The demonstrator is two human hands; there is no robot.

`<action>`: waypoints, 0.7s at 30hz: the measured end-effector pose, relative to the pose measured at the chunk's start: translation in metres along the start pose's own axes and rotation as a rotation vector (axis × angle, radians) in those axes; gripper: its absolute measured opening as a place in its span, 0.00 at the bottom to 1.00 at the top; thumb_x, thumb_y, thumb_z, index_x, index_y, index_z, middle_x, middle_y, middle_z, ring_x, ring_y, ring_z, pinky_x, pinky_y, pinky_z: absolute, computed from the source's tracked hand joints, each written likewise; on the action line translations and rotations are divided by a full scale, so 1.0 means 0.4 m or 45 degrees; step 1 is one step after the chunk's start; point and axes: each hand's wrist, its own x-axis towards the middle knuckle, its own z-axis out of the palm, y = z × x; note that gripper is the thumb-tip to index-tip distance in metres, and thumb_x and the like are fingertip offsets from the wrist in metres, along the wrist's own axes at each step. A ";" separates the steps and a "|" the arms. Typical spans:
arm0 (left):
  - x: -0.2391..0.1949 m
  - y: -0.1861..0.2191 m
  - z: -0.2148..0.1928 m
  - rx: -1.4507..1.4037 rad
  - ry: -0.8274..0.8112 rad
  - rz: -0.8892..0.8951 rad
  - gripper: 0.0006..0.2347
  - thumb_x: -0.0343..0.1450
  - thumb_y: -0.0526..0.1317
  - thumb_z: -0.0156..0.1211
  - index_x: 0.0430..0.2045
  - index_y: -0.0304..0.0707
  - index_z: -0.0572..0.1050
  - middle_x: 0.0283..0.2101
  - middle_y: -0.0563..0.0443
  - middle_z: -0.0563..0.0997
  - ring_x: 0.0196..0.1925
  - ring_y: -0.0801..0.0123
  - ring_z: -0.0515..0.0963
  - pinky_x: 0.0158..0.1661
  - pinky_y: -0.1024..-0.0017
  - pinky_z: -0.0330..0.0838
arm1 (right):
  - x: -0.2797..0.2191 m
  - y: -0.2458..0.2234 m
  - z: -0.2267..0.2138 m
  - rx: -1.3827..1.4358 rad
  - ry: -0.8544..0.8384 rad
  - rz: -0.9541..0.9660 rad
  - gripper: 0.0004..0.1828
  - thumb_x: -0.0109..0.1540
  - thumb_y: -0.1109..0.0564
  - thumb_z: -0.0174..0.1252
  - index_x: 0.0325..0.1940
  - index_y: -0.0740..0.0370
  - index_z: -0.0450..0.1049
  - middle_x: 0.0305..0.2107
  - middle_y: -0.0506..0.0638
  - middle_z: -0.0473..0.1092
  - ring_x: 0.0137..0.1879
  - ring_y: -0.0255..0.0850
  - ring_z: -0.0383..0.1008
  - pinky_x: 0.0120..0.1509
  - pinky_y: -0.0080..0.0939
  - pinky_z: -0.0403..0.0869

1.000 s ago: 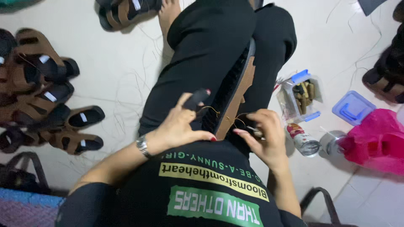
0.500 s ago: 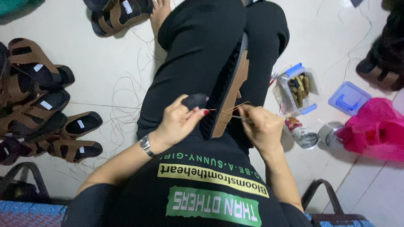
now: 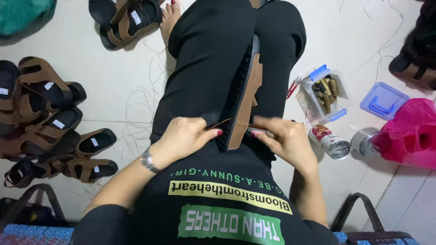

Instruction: The person sits on the floor and sews a brown sandal using a needle and thread. They repeatedly pull the thread through the sole and upper of the sandal, adjusting the sandal's position as needed.

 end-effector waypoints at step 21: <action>-0.113 -0.171 -0.100 -0.817 -0.206 -0.532 0.09 0.68 0.38 0.64 0.19 0.29 0.78 0.27 0.31 0.82 0.32 0.51 0.81 0.37 0.57 0.73 | 0.002 0.198 -0.057 0.003 0.511 0.172 0.24 0.67 0.68 0.60 0.66 0.69 0.62 0.51 0.72 0.64 0.40 0.57 0.67 0.41 0.50 0.68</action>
